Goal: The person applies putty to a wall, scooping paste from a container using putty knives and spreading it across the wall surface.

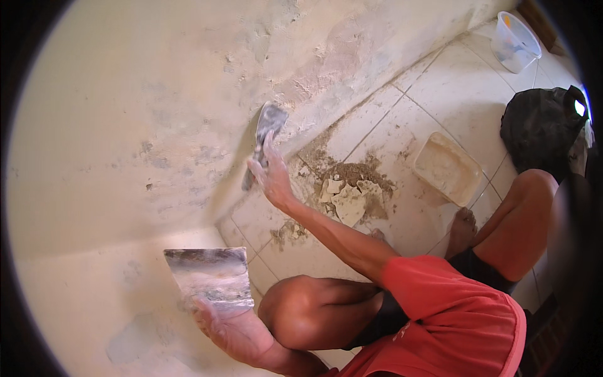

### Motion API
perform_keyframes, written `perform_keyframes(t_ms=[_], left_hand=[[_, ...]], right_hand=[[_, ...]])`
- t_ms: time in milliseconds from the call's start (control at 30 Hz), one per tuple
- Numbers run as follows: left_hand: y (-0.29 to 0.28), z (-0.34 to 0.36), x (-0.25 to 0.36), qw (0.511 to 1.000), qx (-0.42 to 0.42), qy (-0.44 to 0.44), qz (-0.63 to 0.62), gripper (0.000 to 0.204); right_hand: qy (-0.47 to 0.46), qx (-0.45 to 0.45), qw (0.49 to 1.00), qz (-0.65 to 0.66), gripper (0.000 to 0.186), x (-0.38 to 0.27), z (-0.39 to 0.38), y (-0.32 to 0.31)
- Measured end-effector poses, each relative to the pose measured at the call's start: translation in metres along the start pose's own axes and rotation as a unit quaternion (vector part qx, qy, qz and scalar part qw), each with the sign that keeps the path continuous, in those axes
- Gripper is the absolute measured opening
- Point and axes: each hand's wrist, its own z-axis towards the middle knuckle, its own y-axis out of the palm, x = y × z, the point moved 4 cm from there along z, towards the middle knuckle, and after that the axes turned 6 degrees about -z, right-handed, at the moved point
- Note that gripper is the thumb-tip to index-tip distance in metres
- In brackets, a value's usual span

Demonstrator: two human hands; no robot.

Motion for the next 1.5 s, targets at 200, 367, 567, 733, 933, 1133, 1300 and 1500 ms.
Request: perform_keyframes(t_ms=[200,367,567,733,933,1133,1300,1500], left_hand=[[-0.009,0.002,-0.001,1.000,-0.025,0.007,-0.005,0.042],[-0.003,0.002,0.000,0.999,-0.034,-0.009,-0.027,0.045],[0.001,-0.002,-0.001,0.999,-0.038,-0.008,0.008,0.044],[0.008,-0.002,0.000,0.989,0.036,0.036,0.137,0.044],[0.005,0.059,-0.043,0.994,-0.070,-0.071,-0.054,0.027],[0.002,0.064,-0.124,0.973,-0.086,-0.181,-0.114,0.019],[0.031,0.048,-0.113,0.956,-0.132,-0.200,-0.170,0.025],[0.029,0.047,-0.084,0.976,-0.141,-0.108,-0.123,0.025]], right_hand=[[0.137,-0.097,0.955,0.246,0.034,0.003,0.000,-0.060],[0.137,-0.086,0.917,0.366,0.016,-0.006,0.054,-0.078],[0.187,-0.016,0.949,0.254,0.033,-0.076,0.022,-0.041],[0.139,-0.234,0.959,0.081,0.049,-0.085,-0.010,-0.041],[0.078,-0.251,0.956,0.128,0.037,-0.118,-0.019,-0.118],[0.093,-0.390,0.916,-0.035,0.032,-0.106,-0.009,-0.138],[-0.279,-0.362,0.865,-0.208,0.039,-0.128,-0.013,-0.126],[-0.241,-0.260,0.873,-0.335,0.035,-0.094,0.000,-0.143]])
